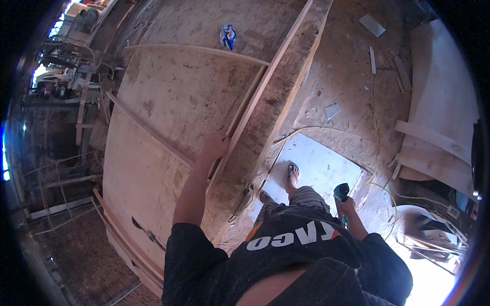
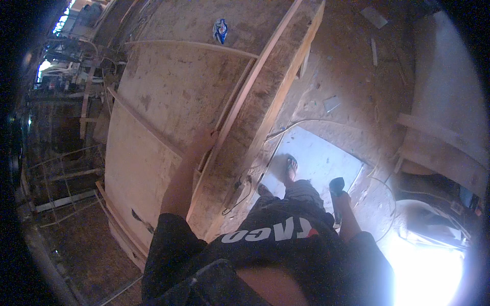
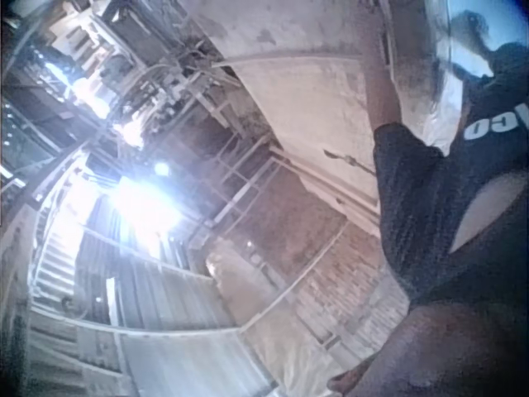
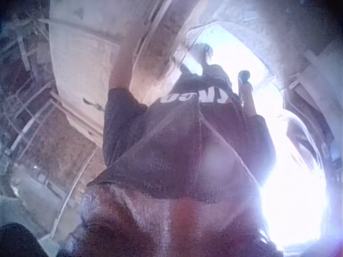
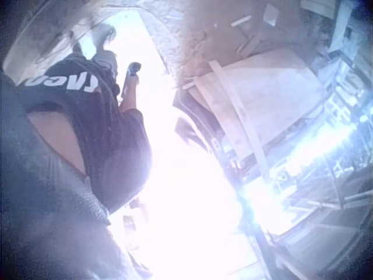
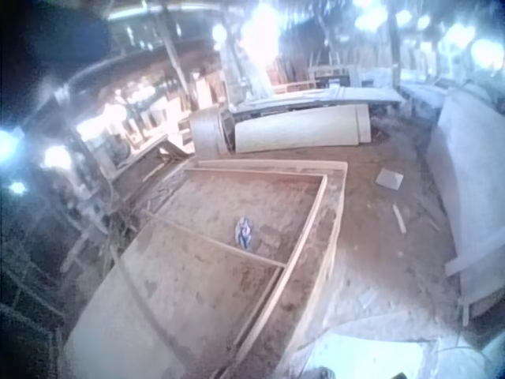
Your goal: The person assembles a wooden frame by positioning thin wooden strips and securing them with a pneumatic nail gun. They repeatedly align and fasten the strips to a larger plywood base, moving around the structure to reach different sections.
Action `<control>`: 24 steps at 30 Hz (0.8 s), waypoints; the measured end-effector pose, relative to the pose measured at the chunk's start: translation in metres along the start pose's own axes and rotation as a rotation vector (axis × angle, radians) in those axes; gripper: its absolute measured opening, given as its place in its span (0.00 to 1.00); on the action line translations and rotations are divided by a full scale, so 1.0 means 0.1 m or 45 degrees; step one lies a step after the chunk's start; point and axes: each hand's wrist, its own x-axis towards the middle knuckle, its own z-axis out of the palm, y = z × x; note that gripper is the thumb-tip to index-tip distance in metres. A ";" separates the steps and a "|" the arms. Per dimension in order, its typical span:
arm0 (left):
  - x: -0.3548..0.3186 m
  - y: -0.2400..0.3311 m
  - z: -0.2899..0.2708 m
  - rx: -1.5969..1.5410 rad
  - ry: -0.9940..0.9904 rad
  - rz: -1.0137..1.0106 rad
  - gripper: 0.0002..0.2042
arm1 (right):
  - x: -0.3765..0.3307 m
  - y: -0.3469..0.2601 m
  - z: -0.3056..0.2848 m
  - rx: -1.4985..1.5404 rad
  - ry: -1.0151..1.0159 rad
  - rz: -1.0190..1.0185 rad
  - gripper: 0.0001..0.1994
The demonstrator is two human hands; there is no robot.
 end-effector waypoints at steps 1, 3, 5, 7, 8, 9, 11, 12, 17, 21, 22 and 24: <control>0.03 0.03 -0.01 0.057 -0.069 -0.032 0.17 | 0.03 0.02 -0.01 -0.012 0.007 -0.009 0.18; 0.04 0.09 -0.04 0.113 -0.097 -0.044 0.18 | 0.06 -0.01 -0.06 -0.029 0.039 -0.035 0.18; 0.00 0.13 -0.05 0.111 -0.016 -0.001 0.19 | 0.04 -0.08 -0.11 -0.038 0.090 -0.064 0.18; -0.04 0.06 0.00 0.063 0.042 0.022 0.19 | -0.01 -0.22 -0.25 -0.002 0.039 -0.018 0.19; -0.05 0.02 0.02 0.039 0.072 0.034 0.19 | -0.03 -0.30 -0.31 0.017 0.013 0.004 0.19; -0.05 -0.03 0.04 0.000 0.045 0.024 0.20 | -0.01 -0.31 -0.35 -0.023 0.034 -0.028 0.18; -0.04 -0.13 0.06 -0.077 -0.009 0.006 0.21 | -0.02 -0.30 -0.42 -0.100 0.077 -0.094 0.18; -0.04 -0.12 0.04 -0.080 -0.009 0.016 0.21 | -0.05 -0.30 -0.44 -0.080 0.094 -0.129 0.17; -0.03 -0.13 0.16 -0.140 0.090 -0.023 0.21 | -0.03 -0.11 -0.51 0.129 0.014 -0.030 0.11; -0.19 -0.23 0.30 -0.387 0.255 -0.110 0.21 | -0.10 -0.27 -0.69 0.506 -0.064 -0.114 0.10; -0.28 -0.37 0.32 -0.404 0.202 -0.154 0.21 | -0.26 -0.59 -0.84 0.690 -0.189 -0.068 0.09; -0.32 -0.42 0.29 -0.412 0.085 -0.136 0.21 | -0.06 -0.62 -0.90 0.602 -0.076 -0.142 0.07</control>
